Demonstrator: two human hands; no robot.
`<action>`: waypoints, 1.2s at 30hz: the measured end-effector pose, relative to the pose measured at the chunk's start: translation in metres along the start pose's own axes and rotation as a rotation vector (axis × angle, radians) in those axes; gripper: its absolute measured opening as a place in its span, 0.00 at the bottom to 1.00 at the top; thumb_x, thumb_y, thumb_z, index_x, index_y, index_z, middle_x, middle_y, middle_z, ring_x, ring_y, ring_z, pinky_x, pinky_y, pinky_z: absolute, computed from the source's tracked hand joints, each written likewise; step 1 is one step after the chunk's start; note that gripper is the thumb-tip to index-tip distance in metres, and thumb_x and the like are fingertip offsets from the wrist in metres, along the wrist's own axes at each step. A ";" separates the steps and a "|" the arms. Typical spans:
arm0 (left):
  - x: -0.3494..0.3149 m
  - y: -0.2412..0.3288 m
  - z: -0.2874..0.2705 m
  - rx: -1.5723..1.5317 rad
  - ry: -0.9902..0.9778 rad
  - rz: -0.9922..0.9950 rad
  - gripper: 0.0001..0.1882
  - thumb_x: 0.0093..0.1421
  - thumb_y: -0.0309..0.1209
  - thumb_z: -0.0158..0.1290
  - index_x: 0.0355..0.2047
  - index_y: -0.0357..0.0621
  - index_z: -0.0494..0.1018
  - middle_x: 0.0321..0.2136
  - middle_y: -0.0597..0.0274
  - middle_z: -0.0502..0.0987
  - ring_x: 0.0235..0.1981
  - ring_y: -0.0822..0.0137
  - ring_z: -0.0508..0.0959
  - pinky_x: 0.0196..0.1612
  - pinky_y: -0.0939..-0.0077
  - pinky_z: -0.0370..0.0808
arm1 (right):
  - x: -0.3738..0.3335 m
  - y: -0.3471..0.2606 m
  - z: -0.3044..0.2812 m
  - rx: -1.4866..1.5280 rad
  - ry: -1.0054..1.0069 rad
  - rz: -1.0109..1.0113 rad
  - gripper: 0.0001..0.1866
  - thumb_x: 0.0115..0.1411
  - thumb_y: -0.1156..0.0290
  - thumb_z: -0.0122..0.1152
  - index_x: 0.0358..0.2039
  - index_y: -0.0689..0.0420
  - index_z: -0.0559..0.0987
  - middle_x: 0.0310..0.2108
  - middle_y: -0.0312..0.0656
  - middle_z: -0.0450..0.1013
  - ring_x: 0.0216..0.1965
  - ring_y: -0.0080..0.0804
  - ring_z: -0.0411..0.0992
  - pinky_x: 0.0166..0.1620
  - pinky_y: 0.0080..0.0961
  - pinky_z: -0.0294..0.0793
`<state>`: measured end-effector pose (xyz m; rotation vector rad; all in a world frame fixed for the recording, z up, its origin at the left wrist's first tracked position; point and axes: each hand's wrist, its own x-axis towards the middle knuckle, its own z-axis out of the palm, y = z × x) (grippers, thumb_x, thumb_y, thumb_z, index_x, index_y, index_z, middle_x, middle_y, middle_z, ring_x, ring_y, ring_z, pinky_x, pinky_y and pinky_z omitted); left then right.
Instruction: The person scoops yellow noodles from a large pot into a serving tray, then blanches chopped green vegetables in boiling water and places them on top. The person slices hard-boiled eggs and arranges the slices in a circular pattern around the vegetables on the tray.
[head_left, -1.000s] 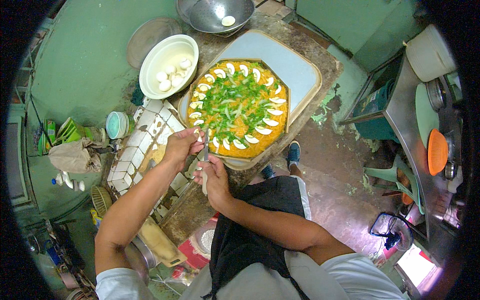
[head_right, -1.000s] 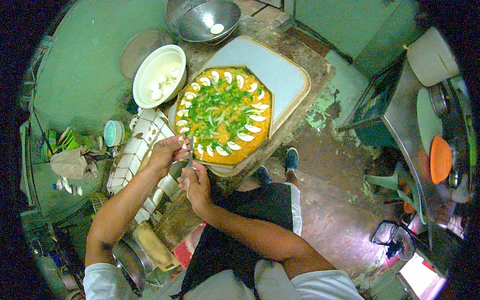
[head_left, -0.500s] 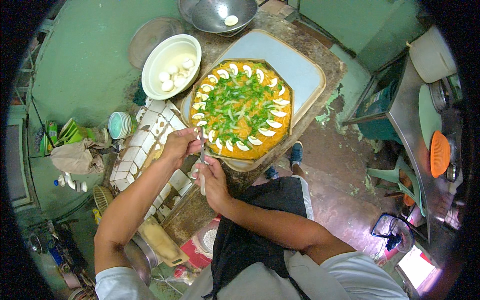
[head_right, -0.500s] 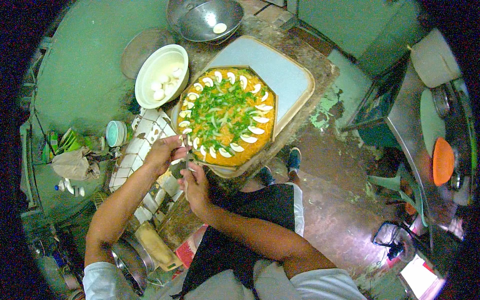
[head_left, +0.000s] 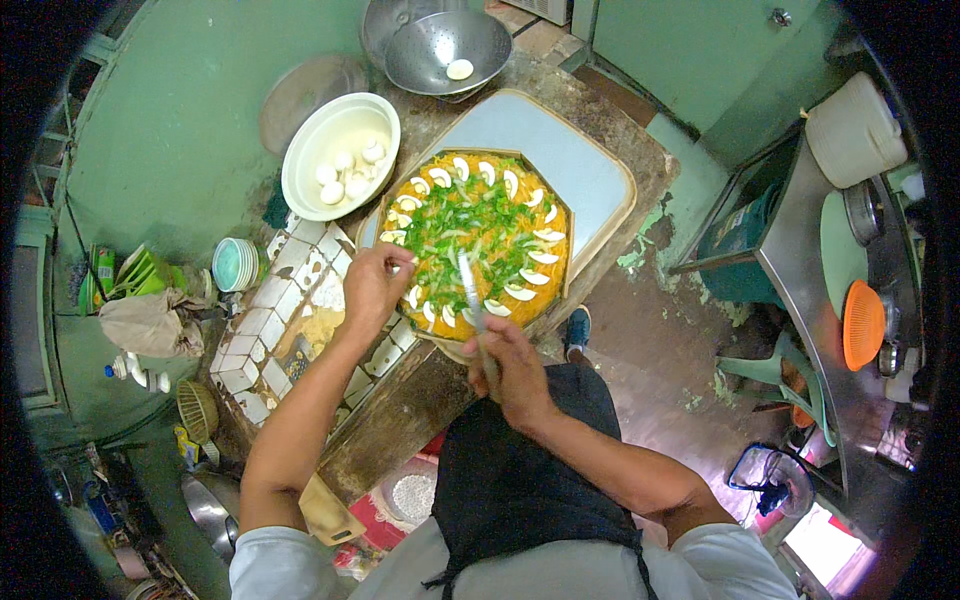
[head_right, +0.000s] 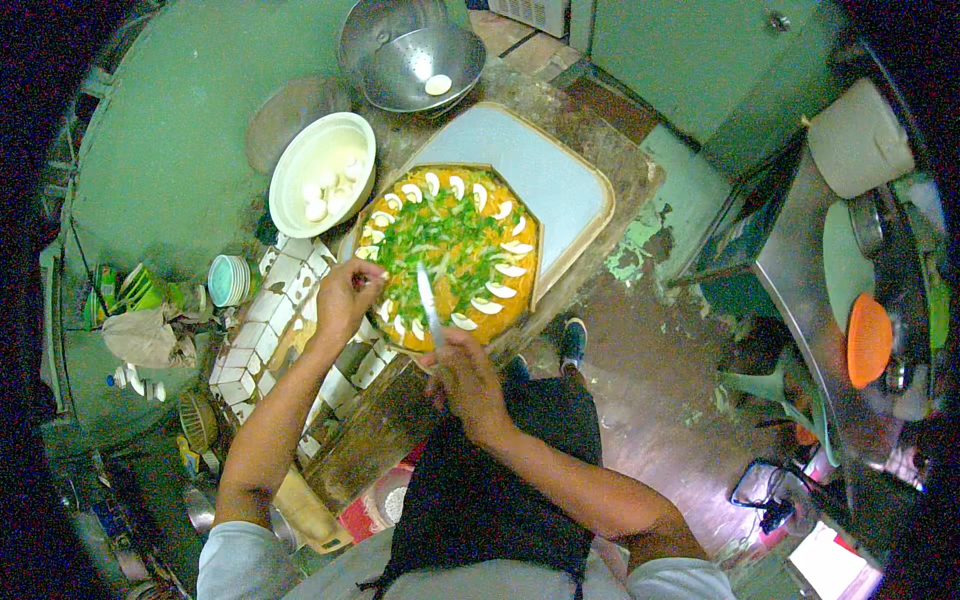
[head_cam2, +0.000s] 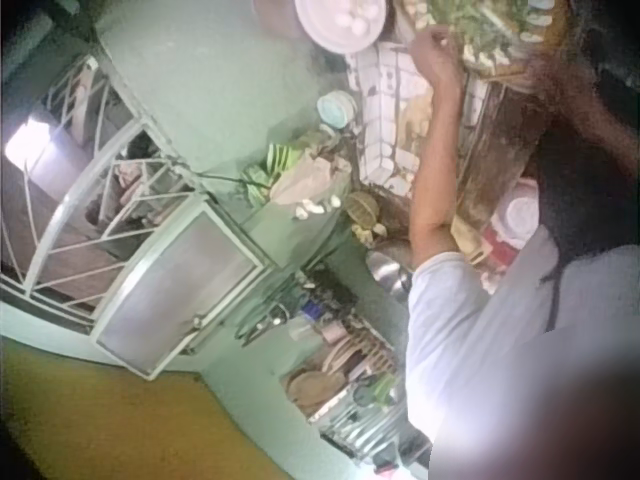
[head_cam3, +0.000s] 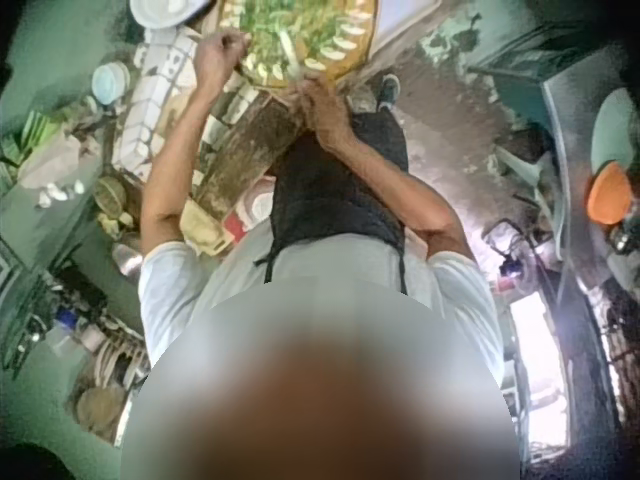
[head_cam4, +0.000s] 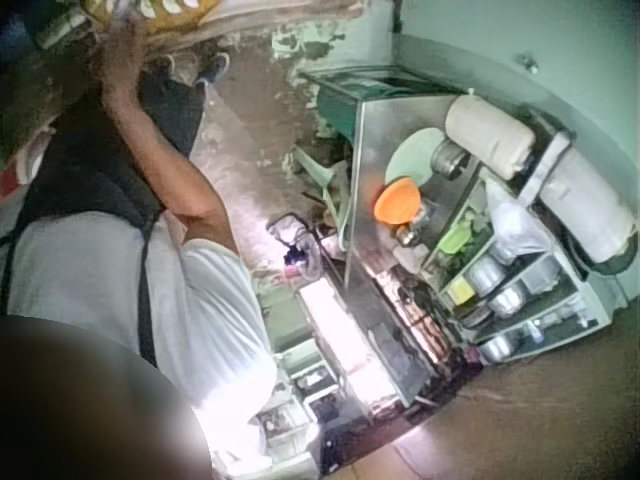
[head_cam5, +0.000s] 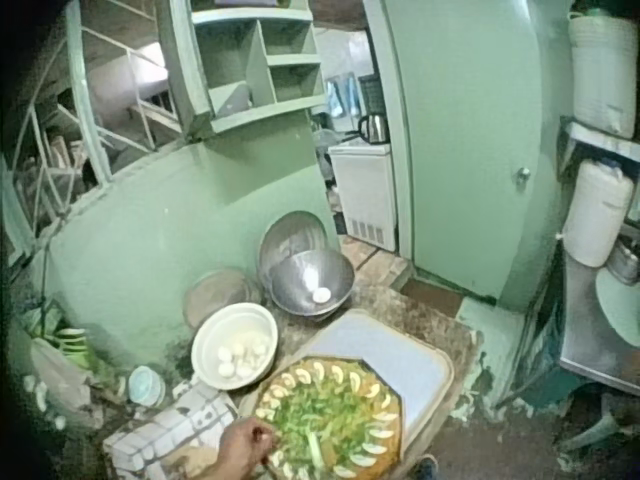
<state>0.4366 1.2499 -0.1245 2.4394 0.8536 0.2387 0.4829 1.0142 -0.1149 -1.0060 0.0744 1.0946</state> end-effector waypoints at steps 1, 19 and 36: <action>0.002 0.002 0.002 0.078 -0.017 0.066 0.06 0.52 0.30 0.62 0.31 0.45 0.80 0.27 0.60 0.79 0.33 0.65 0.76 0.39 0.73 0.73 | 0.001 -0.007 -0.007 0.006 0.060 0.023 0.19 0.67 0.65 0.45 0.55 0.58 0.65 0.35 0.41 0.73 0.20 0.26 0.68 0.21 0.22 0.66; 0.367 0.061 0.029 0.300 -0.012 0.348 0.27 0.45 0.25 0.63 0.49 0.45 0.75 0.47 0.49 0.76 0.52 0.52 0.74 0.56 0.63 0.70 | 0.054 -0.169 -0.159 -0.263 0.222 -0.110 0.15 0.67 0.70 0.47 0.53 0.56 0.68 0.32 0.41 0.75 0.19 0.21 0.65 0.20 0.19 0.65; 0.233 0.113 0.018 -1.423 -0.032 0.065 0.29 0.61 0.27 0.55 0.61 0.37 0.61 0.45 0.55 0.77 0.47 0.67 0.77 0.52 0.73 0.74 | 0.108 -0.244 -0.111 -0.720 -0.014 -0.149 0.15 0.69 0.63 0.45 0.50 0.55 0.72 0.23 0.30 0.64 0.21 0.15 0.60 0.25 0.14 0.60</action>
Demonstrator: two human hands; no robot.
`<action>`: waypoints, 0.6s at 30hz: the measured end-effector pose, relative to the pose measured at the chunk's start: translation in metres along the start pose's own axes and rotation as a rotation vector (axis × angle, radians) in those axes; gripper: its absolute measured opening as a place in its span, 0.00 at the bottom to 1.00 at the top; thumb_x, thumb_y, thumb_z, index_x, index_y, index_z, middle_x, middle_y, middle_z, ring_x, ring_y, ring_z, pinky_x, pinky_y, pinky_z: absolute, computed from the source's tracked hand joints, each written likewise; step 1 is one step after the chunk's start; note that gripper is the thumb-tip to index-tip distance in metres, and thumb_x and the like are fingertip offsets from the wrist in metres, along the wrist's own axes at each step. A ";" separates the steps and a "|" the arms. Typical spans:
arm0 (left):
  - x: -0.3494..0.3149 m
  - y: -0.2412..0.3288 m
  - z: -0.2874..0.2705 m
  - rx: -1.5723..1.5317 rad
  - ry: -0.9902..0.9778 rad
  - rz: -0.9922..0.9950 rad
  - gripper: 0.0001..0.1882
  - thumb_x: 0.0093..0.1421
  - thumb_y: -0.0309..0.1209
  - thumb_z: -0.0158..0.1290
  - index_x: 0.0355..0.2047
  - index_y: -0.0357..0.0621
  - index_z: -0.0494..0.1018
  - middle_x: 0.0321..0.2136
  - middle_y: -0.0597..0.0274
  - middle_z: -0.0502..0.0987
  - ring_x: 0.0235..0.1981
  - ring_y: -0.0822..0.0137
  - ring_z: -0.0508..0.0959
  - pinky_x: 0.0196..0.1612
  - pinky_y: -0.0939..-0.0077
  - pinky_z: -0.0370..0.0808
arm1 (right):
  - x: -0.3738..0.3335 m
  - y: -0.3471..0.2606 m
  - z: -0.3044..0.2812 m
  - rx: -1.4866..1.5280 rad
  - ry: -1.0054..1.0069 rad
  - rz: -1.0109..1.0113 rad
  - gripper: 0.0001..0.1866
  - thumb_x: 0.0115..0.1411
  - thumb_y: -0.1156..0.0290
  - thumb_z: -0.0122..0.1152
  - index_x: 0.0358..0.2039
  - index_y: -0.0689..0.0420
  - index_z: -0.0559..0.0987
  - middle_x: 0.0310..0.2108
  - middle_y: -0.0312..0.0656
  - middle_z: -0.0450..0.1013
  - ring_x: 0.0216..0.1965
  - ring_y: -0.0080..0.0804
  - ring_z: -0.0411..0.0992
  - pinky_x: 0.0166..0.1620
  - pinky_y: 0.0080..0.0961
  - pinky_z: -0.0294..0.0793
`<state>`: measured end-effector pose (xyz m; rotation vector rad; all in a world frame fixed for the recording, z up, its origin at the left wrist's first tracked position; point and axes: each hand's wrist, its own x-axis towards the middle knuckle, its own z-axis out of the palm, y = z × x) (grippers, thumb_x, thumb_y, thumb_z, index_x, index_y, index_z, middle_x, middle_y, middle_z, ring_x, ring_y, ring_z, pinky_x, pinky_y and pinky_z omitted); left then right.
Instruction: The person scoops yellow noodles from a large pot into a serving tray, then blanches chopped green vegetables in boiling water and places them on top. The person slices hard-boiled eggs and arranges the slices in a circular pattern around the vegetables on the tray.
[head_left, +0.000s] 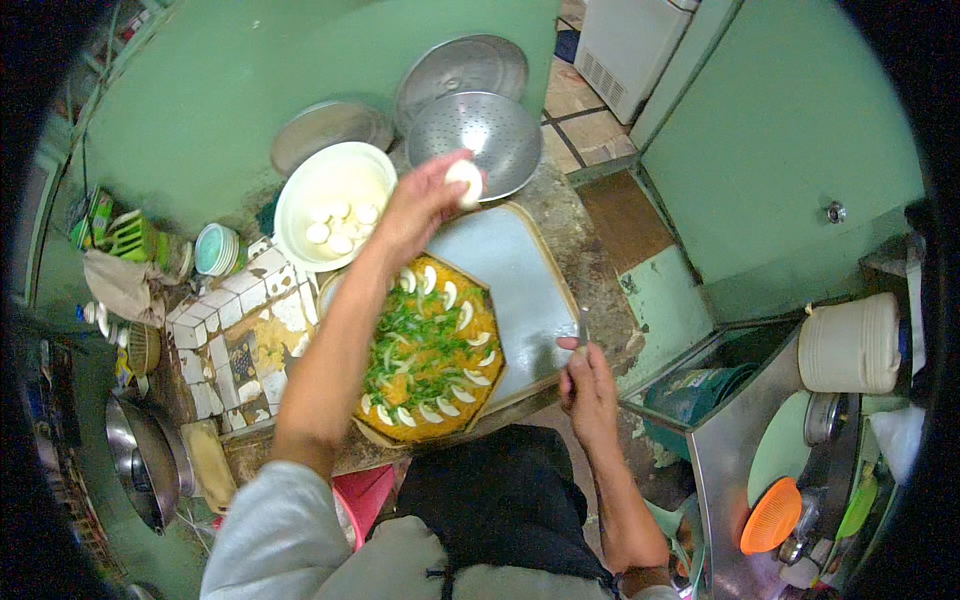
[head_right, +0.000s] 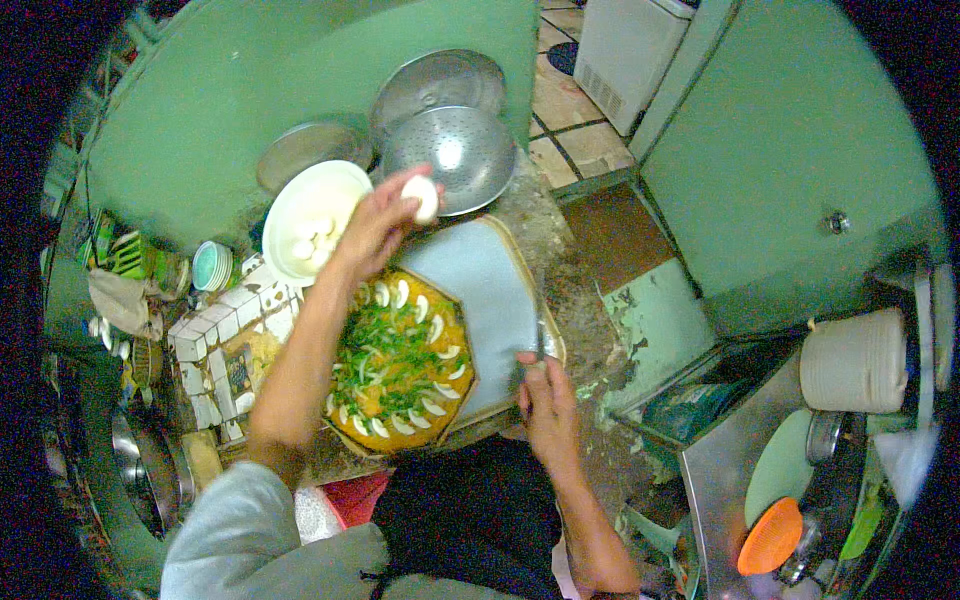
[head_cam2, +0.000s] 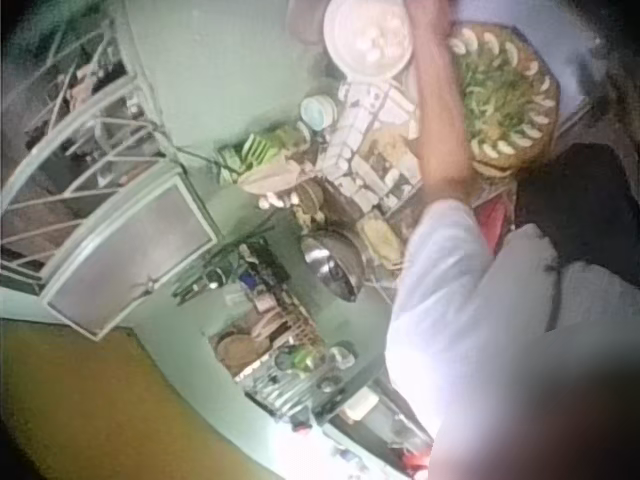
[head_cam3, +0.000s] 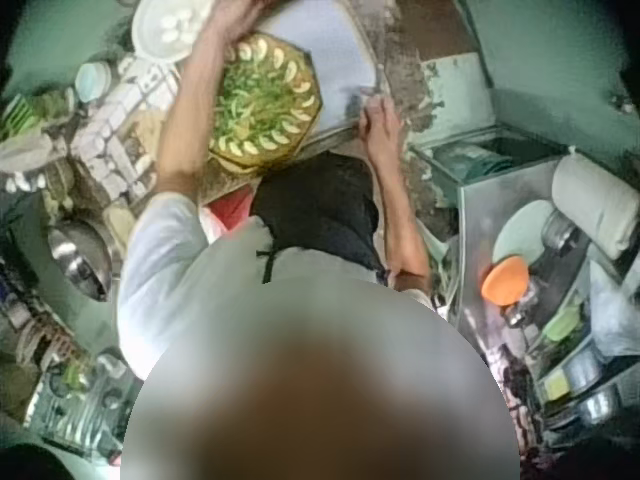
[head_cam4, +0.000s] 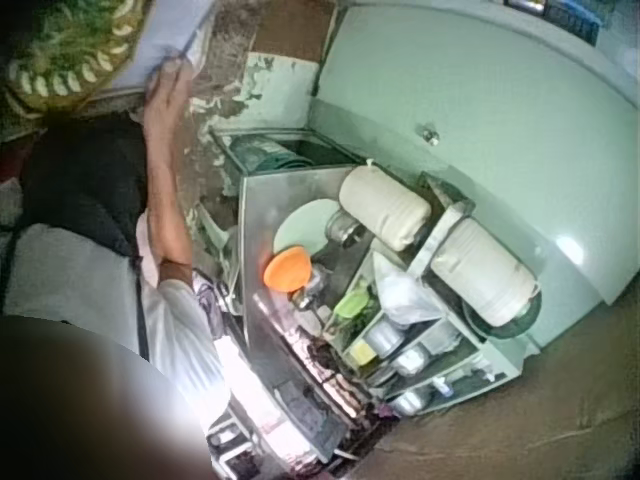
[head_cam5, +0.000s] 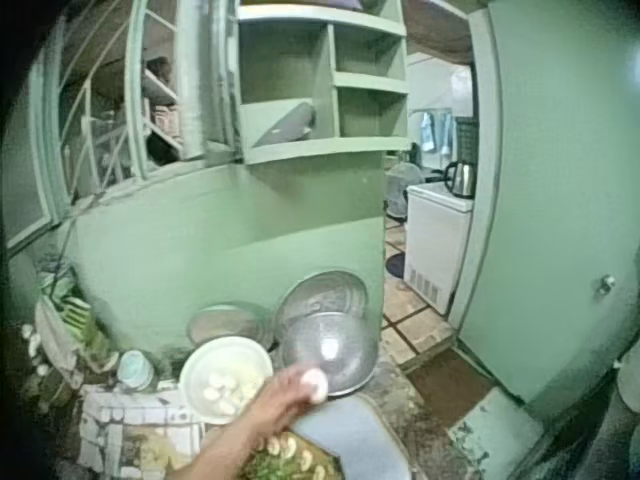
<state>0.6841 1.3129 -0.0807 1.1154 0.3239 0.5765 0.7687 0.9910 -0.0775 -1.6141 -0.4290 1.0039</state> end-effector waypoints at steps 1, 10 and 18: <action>-0.036 -0.003 0.012 -0.080 0.017 0.014 0.29 0.60 0.26 0.55 0.61 0.34 0.60 0.49 0.53 0.75 0.51 0.63 0.75 0.56 0.67 0.73 | 0.000 -0.001 0.016 -0.057 -0.010 -0.008 0.15 0.70 0.62 0.45 0.50 0.55 0.72 0.22 0.29 0.64 0.21 0.15 0.59 0.25 0.14 0.60; -0.243 -0.036 0.034 -0.276 0.438 0.032 0.28 0.60 0.22 0.55 0.60 0.32 0.61 0.55 0.48 0.71 0.55 0.56 0.74 0.56 0.68 0.73 | -0.083 0.028 0.132 -0.626 -0.276 -0.253 0.14 0.69 0.66 0.45 0.50 0.59 0.69 0.36 0.59 0.76 0.39 0.61 0.75 0.41 0.49 0.73; -0.315 -0.036 0.000 -0.215 0.467 0.059 0.23 0.62 0.21 0.51 0.58 0.32 0.64 0.52 0.52 0.74 0.51 0.60 0.77 0.55 0.71 0.73 | -0.109 0.077 0.189 -0.812 -0.264 -0.390 0.12 0.69 0.65 0.43 0.47 0.58 0.66 0.30 0.62 0.74 0.32 0.64 0.73 0.33 0.54 0.70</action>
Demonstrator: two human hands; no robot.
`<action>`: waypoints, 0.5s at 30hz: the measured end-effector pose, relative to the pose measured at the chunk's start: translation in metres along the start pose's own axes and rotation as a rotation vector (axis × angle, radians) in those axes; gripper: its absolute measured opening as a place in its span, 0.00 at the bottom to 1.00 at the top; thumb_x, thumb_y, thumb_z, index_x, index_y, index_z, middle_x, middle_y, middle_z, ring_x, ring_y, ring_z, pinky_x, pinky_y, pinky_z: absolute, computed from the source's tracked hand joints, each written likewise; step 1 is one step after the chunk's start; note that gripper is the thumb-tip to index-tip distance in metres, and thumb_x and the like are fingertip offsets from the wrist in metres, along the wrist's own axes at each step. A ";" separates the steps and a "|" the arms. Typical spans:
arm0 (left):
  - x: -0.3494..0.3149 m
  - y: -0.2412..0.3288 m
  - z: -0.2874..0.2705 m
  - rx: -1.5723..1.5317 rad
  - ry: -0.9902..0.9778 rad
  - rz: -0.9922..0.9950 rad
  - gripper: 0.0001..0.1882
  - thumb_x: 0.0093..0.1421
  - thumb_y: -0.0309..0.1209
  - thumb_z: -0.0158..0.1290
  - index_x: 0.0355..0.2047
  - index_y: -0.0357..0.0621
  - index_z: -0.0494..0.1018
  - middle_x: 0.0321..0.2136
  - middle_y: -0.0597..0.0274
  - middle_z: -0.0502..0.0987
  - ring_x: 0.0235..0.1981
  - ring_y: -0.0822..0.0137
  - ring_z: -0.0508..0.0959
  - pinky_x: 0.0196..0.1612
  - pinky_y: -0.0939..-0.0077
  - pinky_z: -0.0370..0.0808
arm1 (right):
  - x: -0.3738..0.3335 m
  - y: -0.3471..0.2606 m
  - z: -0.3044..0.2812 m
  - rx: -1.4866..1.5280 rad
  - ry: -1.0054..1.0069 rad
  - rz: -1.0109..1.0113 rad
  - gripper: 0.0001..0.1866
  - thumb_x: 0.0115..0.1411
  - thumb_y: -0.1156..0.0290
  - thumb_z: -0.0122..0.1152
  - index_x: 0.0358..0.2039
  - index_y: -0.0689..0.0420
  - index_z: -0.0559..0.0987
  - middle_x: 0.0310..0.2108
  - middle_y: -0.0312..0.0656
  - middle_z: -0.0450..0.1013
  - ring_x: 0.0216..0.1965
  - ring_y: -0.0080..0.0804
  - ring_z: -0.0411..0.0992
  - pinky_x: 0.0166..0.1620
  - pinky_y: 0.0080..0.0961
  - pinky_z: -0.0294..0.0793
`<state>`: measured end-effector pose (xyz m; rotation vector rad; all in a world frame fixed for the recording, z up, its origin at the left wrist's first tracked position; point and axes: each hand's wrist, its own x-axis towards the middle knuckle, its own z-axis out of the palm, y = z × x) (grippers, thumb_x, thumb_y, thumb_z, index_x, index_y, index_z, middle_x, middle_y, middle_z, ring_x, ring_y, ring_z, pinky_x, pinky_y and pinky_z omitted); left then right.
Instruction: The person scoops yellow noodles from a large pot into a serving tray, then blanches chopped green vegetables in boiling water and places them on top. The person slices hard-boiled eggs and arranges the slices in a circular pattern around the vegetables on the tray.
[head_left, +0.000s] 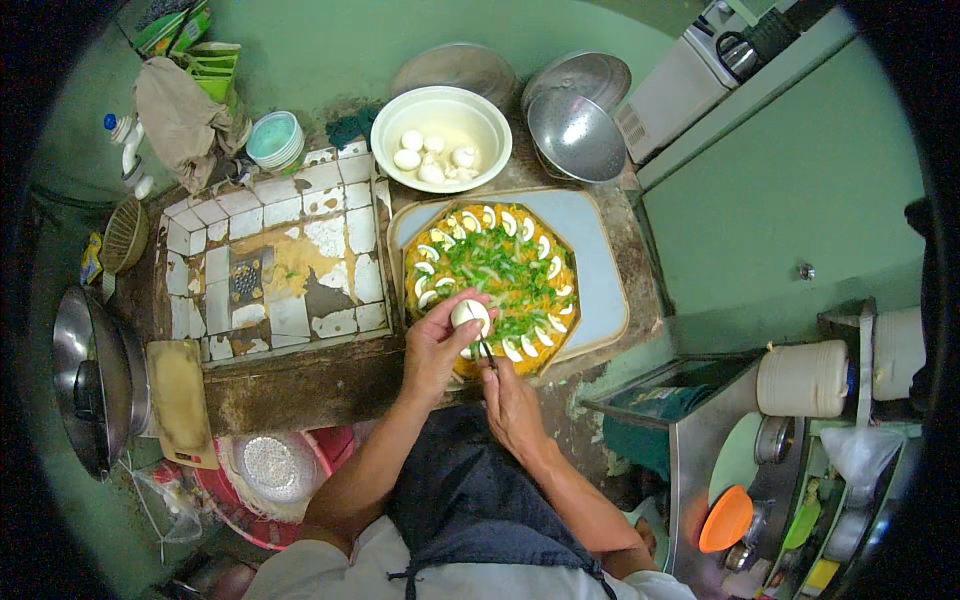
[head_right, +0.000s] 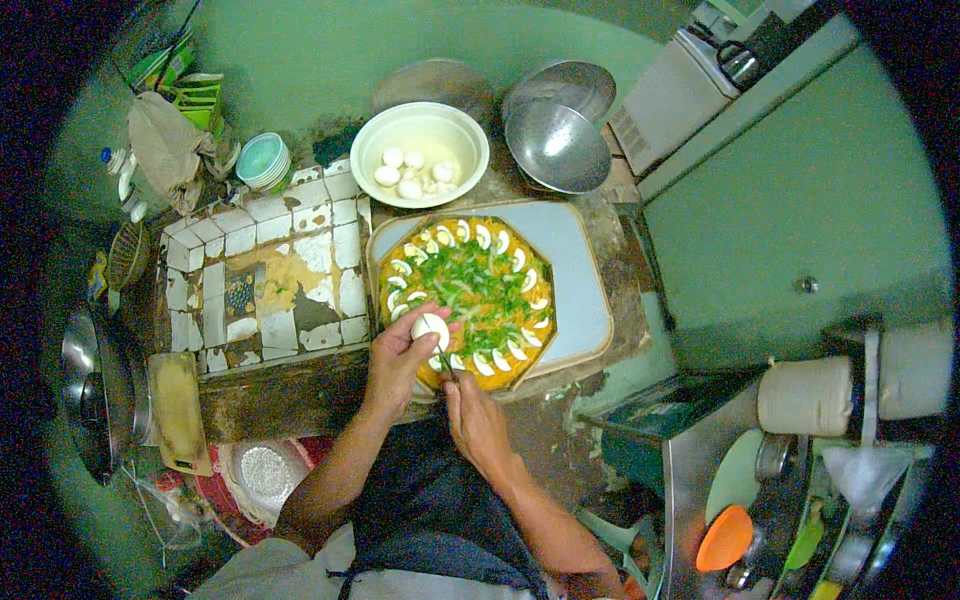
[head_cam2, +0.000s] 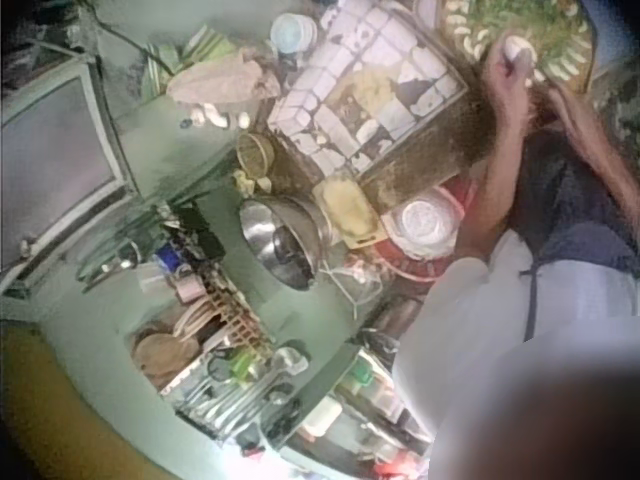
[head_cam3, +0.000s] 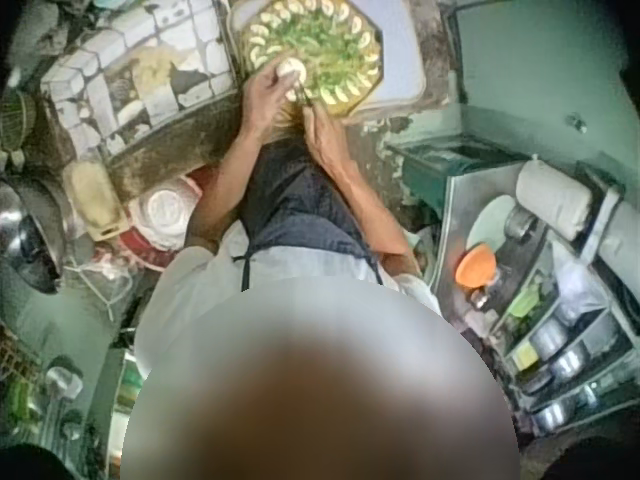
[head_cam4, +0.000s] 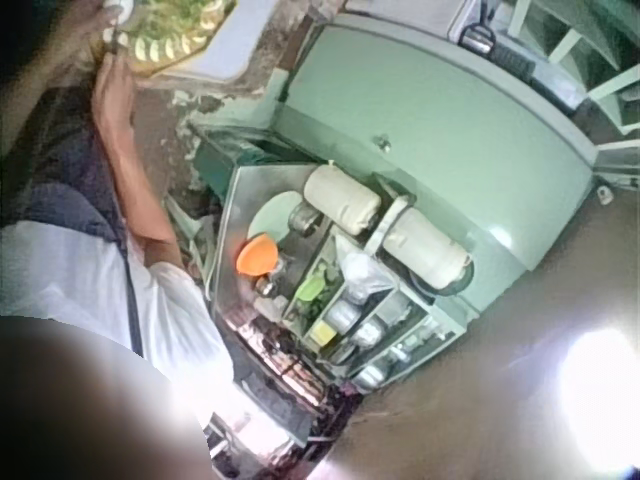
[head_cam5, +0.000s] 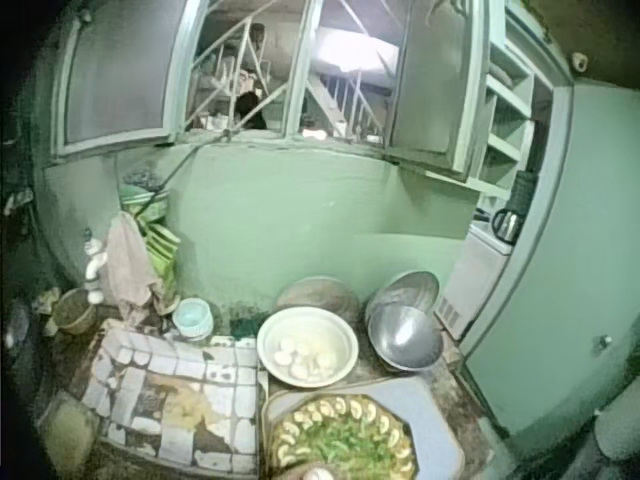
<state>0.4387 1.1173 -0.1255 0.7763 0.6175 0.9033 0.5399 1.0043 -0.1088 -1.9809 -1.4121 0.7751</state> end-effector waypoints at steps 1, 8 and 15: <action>-0.005 0.002 -0.004 0.019 0.036 -0.019 0.23 0.62 0.21 0.51 0.58 0.32 0.64 0.52 0.52 0.74 0.51 0.59 0.77 0.55 0.70 0.74 | 0.002 -0.001 0.008 0.001 0.003 -0.021 0.12 0.69 0.64 0.43 0.46 0.58 0.66 0.29 0.62 0.74 0.31 0.64 0.73 0.33 0.55 0.70; -0.036 0.018 -0.029 -0.183 0.014 -0.057 0.25 0.64 0.23 0.49 0.61 0.34 0.60 0.56 0.46 0.68 0.56 0.53 0.72 0.56 0.62 0.73 | 0.003 -0.008 0.034 -0.055 -0.076 -0.065 0.12 0.69 0.64 0.44 0.45 0.58 0.65 0.26 0.61 0.73 0.30 0.65 0.72 0.32 0.56 0.69; -0.058 0.015 -0.051 -0.253 0.116 -0.169 0.28 0.62 0.29 0.54 0.61 0.34 0.61 0.52 0.54 0.72 0.50 0.63 0.75 0.54 0.60 0.74 | -0.018 -0.032 0.026 0.288 -0.222 0.008 0.18 0.69 0.62 0.43 0.53 0.60 0.67 0.28 0.56 0.72 0.33 0.55 0.73 0.37 0.45 0.70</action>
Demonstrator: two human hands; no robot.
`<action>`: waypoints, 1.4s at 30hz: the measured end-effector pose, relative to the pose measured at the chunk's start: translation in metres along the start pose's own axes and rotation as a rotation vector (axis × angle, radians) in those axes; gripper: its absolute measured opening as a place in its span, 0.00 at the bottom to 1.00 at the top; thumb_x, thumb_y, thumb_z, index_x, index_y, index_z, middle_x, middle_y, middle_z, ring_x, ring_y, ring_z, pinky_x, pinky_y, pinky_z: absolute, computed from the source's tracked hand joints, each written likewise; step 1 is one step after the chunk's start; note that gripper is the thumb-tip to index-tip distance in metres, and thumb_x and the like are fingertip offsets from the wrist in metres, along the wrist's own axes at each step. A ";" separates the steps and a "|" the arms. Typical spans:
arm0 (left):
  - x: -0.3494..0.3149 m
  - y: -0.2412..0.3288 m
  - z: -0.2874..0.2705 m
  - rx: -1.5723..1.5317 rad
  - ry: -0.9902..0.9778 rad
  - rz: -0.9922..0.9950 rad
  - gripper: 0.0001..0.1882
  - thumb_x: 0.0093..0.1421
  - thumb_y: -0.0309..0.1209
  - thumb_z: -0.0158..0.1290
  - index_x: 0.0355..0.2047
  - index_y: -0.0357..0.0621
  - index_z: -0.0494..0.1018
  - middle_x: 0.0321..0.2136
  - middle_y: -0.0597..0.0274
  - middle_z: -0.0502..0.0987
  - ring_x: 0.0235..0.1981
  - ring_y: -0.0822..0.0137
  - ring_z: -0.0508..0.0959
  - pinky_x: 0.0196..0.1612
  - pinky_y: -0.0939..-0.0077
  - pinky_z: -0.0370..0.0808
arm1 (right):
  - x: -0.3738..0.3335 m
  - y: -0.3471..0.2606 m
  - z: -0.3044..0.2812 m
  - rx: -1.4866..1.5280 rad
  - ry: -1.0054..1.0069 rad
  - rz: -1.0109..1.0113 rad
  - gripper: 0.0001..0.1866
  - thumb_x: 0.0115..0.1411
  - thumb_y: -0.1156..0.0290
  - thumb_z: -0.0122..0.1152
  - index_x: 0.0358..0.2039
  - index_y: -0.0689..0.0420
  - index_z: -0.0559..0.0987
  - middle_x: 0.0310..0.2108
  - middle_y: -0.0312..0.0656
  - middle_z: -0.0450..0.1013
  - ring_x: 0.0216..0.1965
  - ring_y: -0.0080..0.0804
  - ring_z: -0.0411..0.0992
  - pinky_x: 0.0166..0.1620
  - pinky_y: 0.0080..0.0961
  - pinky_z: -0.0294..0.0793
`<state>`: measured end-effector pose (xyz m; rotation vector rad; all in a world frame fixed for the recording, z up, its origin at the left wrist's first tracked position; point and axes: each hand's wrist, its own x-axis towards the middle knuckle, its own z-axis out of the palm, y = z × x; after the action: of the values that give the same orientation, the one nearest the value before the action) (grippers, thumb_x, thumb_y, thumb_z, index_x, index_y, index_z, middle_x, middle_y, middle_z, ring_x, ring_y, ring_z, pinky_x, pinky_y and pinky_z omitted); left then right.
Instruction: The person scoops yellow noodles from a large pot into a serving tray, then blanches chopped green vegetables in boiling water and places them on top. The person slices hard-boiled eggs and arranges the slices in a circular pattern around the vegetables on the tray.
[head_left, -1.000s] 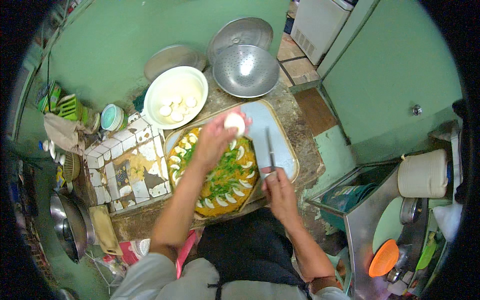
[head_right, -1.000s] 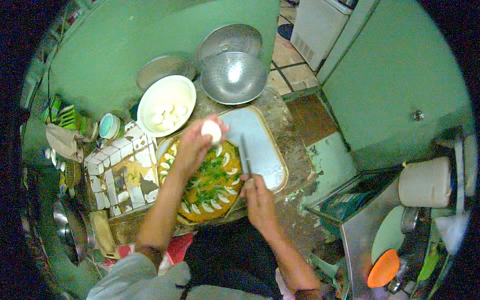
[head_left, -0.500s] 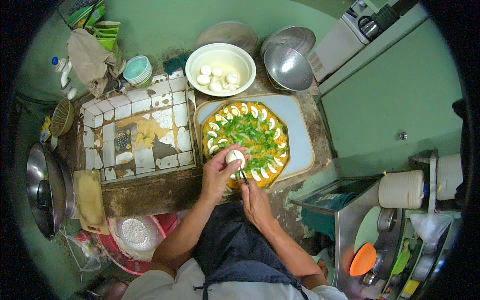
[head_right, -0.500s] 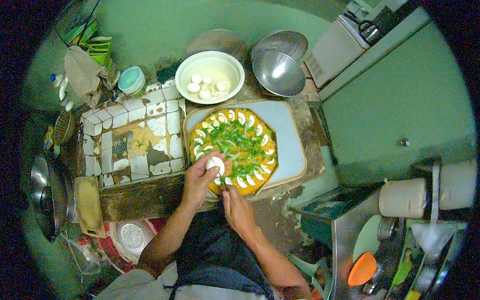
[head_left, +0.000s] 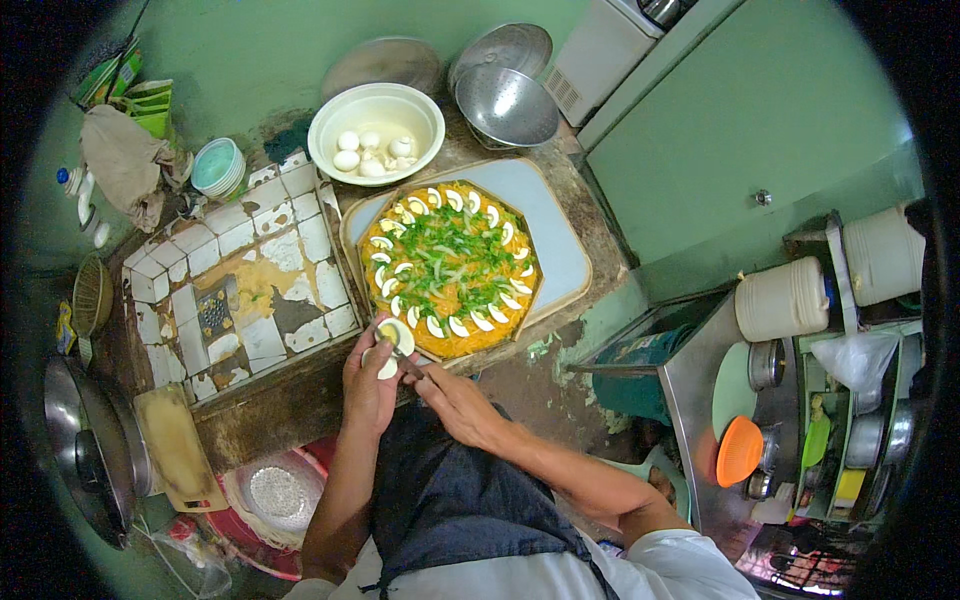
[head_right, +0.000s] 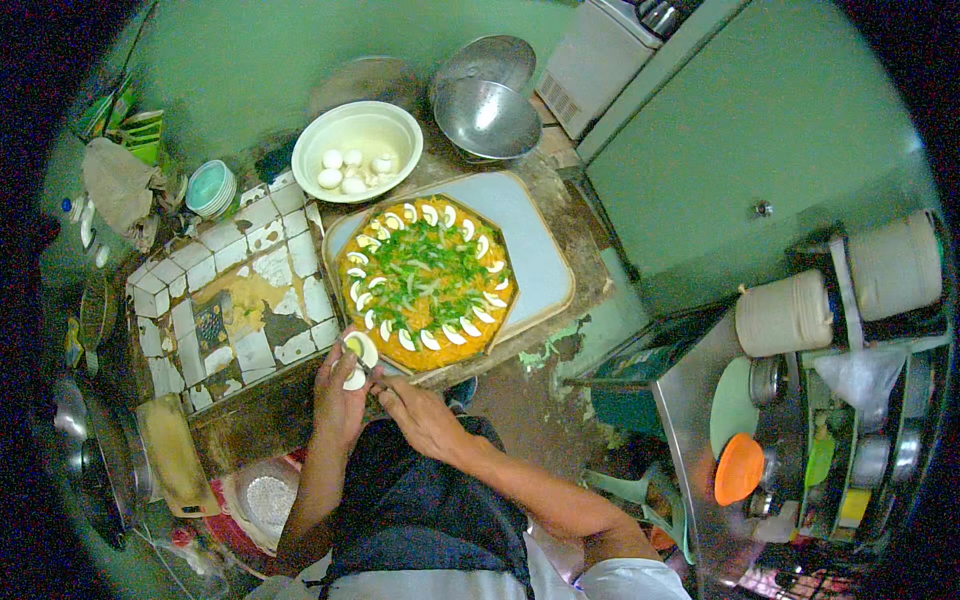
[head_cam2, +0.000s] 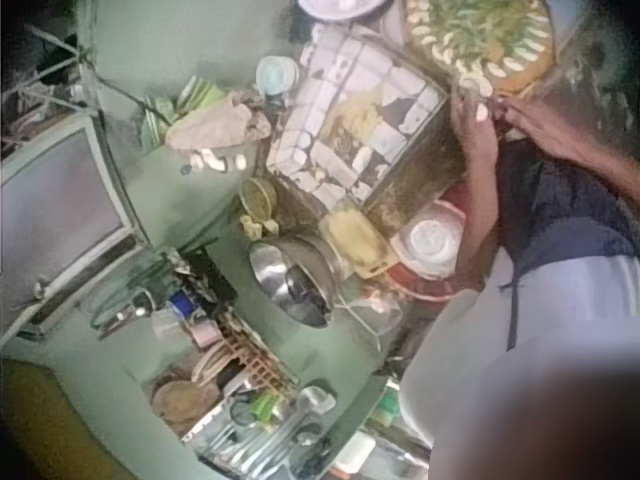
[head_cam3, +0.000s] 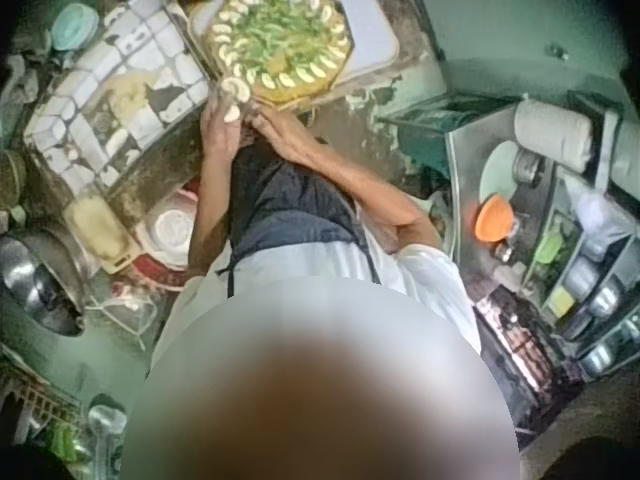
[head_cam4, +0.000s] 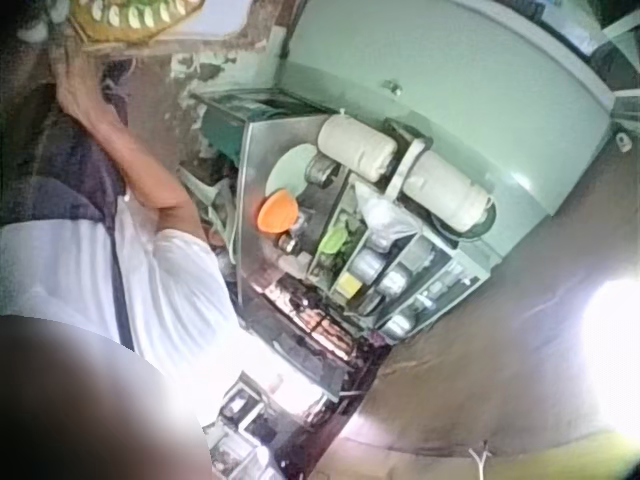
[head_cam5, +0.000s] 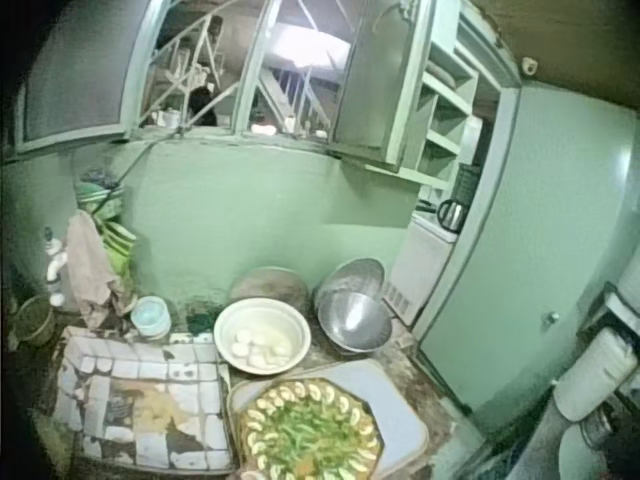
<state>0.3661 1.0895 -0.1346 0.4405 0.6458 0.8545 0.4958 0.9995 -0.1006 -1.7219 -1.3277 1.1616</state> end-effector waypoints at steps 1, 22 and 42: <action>0.003 0.001 -0.003 -0.024 0.000 -0.037 0.28 0.62 0.30 0.54 0.61 0.35 0.61 0.51 0.54 0.72 0.49 0.63 0.75 0.54 0.60 0.74 | -0.009 -0.005 -0.003 0.114 -0.018 0.109 0.17 0.68 0.61 0.43 0.50 0.61 0.67 0.29 0.57 0.73 0.35 0.55 0.73 0.39 0.46 0.71; 0.060 -0.065 0.085 0.222 0.005 -0.227 0.24 0.61 0.21 0.48 0.58 0.28 0.61 0.50 0.44 0.72 0.48 0.53 0.77 0.53 0.61 0.76 | -0.044 0.041 -0.106 -0.043 0.381 0.011 0.16 0.62 0.74 0.54 0.50 0.58 0.77 0.34 0.53 0.74 0.39 0.51 0.74 0.45 0.38 0.72; 0.109 -0.077 0.114 0.206 0.164 -0.267 0.21 0.62 0.22 0.46 0.56 0.29 0.63 0.48 0.47 0.74 0.49 0.55 0.77 0.54 0.60 0.76 | 0.009 0.072 -0.173 0.468 0.107 0.276 0.15 0.67 0.70 0.49 0.52 0.61 0.74 0.36 0.43 0.76 0.26 0.26 0.75 0.31 0.27 0.75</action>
<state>0.5392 1.1197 -0.1349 0.4599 0.9271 0.5752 0.6837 0.9914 -0.1002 -1.6157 -0.6930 1.3807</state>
